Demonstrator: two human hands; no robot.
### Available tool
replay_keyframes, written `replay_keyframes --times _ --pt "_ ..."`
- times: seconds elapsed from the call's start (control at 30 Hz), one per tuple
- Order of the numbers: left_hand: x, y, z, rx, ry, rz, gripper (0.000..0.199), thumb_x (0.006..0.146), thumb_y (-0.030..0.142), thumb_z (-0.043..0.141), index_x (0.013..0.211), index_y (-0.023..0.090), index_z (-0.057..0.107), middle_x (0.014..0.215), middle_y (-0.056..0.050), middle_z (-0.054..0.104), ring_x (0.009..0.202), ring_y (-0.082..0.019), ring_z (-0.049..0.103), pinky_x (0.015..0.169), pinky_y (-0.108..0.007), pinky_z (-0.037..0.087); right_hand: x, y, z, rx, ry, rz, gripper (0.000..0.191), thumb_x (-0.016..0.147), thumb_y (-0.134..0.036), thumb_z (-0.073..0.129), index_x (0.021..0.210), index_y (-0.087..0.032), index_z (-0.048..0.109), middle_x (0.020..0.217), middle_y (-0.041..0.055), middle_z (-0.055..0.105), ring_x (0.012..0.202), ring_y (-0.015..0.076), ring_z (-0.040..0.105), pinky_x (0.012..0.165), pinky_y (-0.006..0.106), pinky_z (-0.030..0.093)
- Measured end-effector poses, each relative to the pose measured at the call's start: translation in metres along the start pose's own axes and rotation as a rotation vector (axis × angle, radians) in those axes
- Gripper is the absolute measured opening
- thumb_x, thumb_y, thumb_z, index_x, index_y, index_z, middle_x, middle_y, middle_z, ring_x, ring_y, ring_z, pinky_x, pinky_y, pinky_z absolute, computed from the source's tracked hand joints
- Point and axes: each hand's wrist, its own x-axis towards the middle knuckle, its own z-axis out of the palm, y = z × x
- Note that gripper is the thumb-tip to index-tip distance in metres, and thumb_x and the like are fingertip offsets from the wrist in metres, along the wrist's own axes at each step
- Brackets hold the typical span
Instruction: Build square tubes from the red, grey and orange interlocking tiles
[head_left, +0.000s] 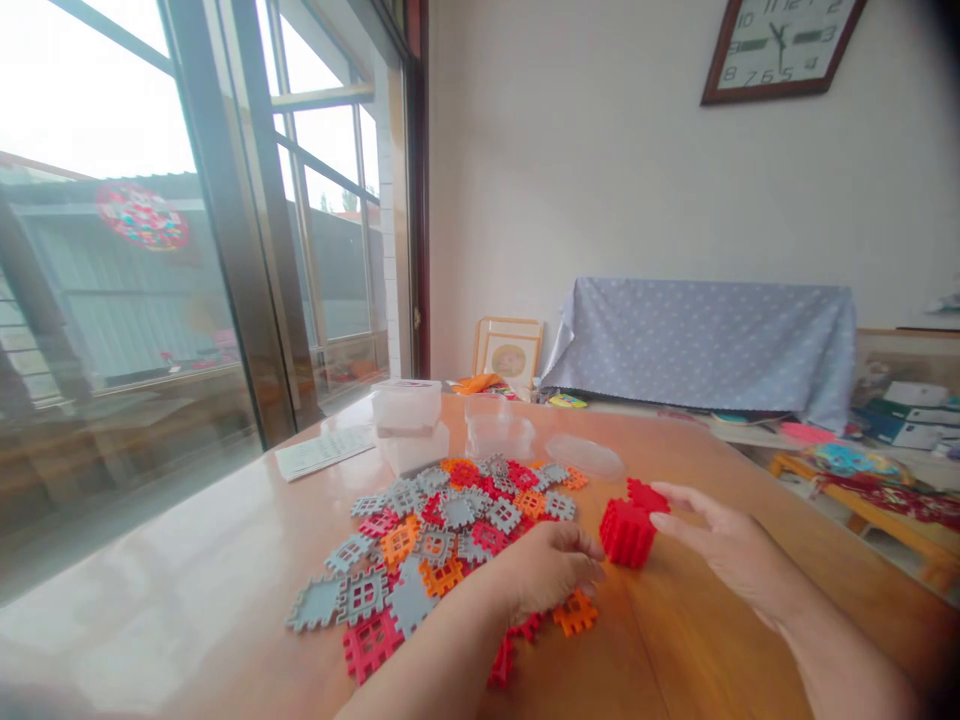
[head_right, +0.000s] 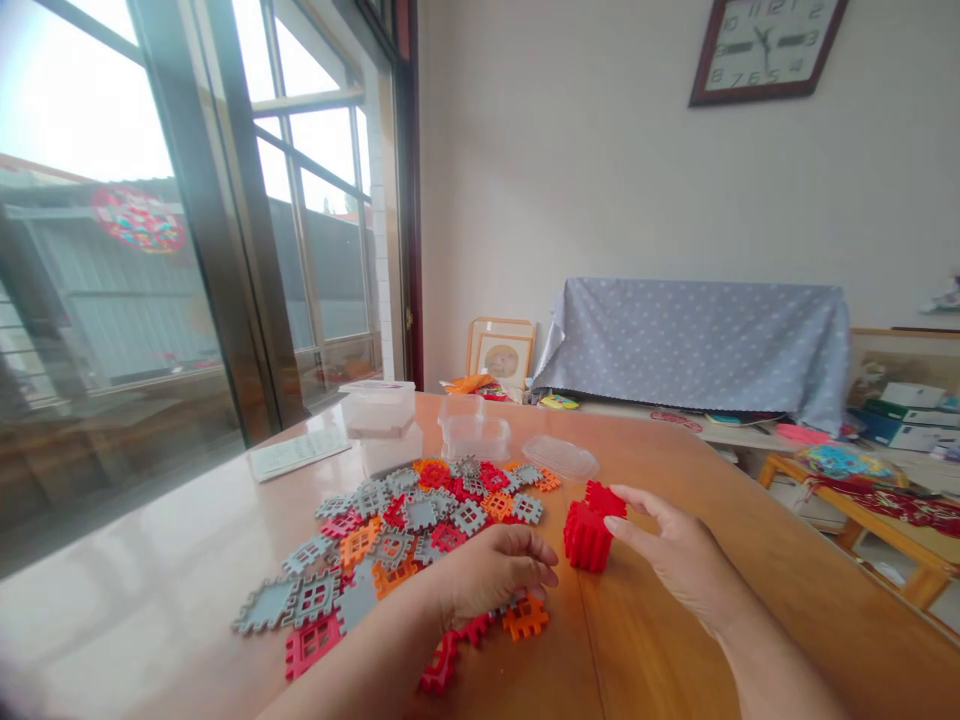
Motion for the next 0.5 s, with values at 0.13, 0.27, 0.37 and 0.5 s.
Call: replay_keyframes --times 0.13,0.27,0.37,0.5 --pt "-0.002 0.003 0.0 0.042 0.019 0.05 0.024 0.069 0.024 0.066 0.092 0.016 0.067 0.084 -0.004 0.069 0.076 -0.016 0.064 0.074 -0.029 0.047 -0.001 -0.006 0.004 0.023 -0.014 -0.001 0.057 0.076 -0.053 0.073 0.127 -0.026 0.068 0.134 0.008 0.067 0.13 0.0335 0.056 0.116 0.049 0.036" --pt "-0.001 0.004 -0.003 0.038 0.016 0.084 0.024 0.072 0.027 0.064 0.093 0.015 0.066 0.087 -0.006 0.069 0.078 -0.017 0.064 0.075 -0.03 0.047 -0.001 -0.005 0.008 -0.005 -0.017 -0.011 0.055 0.076 -0.049 0.074 0.125 -0.025 0.069 0.133 0.0081 0.068 0.128 0.0332 0.057 0.115 0.05 0.036" --pt "0.0 0.004 -0.003 0.044 0.028 0.08 0.024 0.072 0.027 0.066 0.093 0.016 0.066 0.087 -0.006 0.069 0.078 -0.017 0.063 0.076 -0.03 0.047 0.001 -0.001 0.01 -0.023 -0.046 -0.045 0.054 0.078 -0.047 0.073 0.127 -0.026 0.067 0.133 0.0073 0.067 0.127 0.0317 0.058 0.115 0.049 0.038" --pt "-0.001 0.006 -0.002 0.038 0.033 0.078 0.023 0.072 0.027 0.069 0.092 0.016 0.066 0.086 -0.005 0.068 0.076 -0.015 0.061 0.075 -0.03 0.045 0.004 0.006 0.011 -0.074 -0.062 -0.064 0.053 0.079 -0.045 0.073 0.128 -0.025 0.067 0.133 0.0071 0.068 0.127 0.031 0.058 0.115 0.049 0.036"
